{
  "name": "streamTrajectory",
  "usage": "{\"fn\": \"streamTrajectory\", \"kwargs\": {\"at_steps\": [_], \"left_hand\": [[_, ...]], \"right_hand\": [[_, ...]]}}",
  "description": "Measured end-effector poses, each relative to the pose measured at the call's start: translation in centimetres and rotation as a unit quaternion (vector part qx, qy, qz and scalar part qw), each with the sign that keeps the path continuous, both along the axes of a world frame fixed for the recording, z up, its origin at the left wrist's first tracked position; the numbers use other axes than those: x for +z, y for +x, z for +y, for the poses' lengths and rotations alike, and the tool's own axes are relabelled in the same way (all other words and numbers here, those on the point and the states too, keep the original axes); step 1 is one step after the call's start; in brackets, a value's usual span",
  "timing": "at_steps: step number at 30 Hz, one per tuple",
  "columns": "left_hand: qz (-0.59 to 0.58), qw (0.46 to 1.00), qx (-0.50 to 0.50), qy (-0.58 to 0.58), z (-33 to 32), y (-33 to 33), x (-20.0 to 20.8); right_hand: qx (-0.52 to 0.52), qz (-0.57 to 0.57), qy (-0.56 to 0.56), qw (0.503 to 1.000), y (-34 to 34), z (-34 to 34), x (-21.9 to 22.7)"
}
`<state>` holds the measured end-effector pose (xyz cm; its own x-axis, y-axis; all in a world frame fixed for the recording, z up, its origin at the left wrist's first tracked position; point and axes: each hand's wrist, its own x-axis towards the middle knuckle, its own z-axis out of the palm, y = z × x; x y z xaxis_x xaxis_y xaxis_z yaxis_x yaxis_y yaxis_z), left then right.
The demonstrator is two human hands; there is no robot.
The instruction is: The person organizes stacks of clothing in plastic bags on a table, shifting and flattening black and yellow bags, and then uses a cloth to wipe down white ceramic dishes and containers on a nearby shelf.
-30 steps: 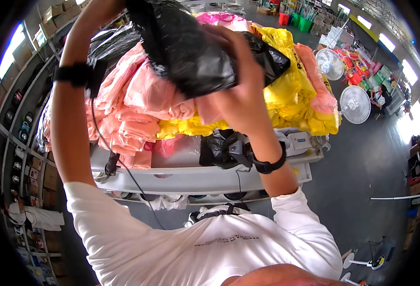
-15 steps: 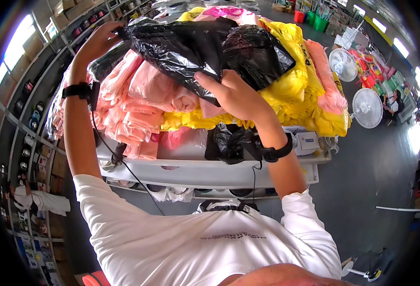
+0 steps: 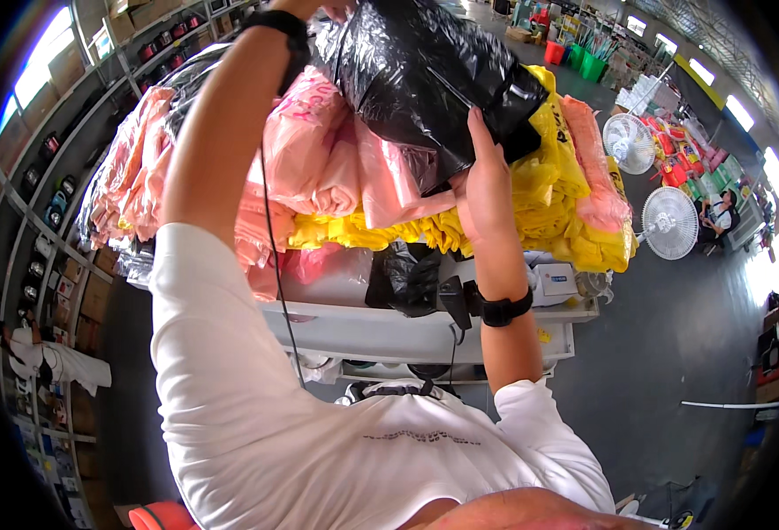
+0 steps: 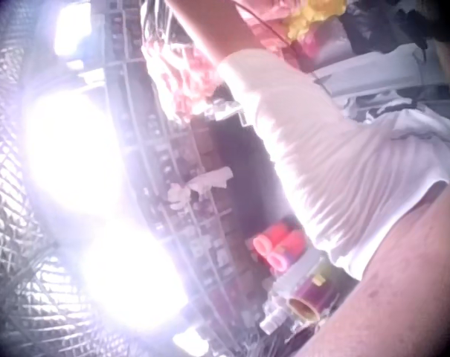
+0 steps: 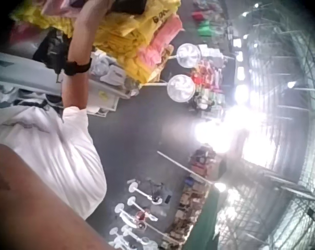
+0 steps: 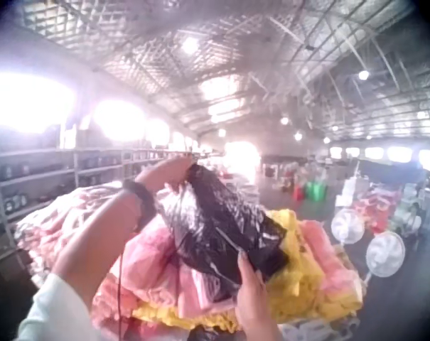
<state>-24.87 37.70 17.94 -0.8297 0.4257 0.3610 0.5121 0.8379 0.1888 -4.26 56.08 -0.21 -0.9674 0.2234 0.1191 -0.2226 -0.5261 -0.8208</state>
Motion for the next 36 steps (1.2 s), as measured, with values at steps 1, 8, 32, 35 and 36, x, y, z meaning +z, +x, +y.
{"fn": "streamTrajectory", "kwargs": {"at_steps": [1, 8, 32, 35, 36], "left_hand": [[0.002, 0.999, -0.044, 0.0, 0.9, -0.3, -0.2], [-0.046, 0.991, -0.124, -0.034, -3.5, -11.0, -2.9], [0.268, 0.95, -0.129, 0.099, 4.1, -8.4, -6.6], [0.322, 0.943, -0.034, -0.074, 5.8, -5.0, -6.7], [0.348, 0.924, 0.023, -0.16, 5.8, -4.0, -6.6]], "right_hand": [[0.006, 0.004, -0.004, 1.0, -0.3, 0.4, -0.4], [-0.082, 0.332, 0.406, 0.848, 1.0, -4.8, -2.4], [0.035, 0.122, -0.12, 0.985, 0.6, -4.2, 0.2], [-0.175, 0.03, 0.08, 0.981, 0.2, -4.3, 1.4], [-0.222, 0.146, 0.161, 0.951, 0.4, -4.1, 1.2]]}}
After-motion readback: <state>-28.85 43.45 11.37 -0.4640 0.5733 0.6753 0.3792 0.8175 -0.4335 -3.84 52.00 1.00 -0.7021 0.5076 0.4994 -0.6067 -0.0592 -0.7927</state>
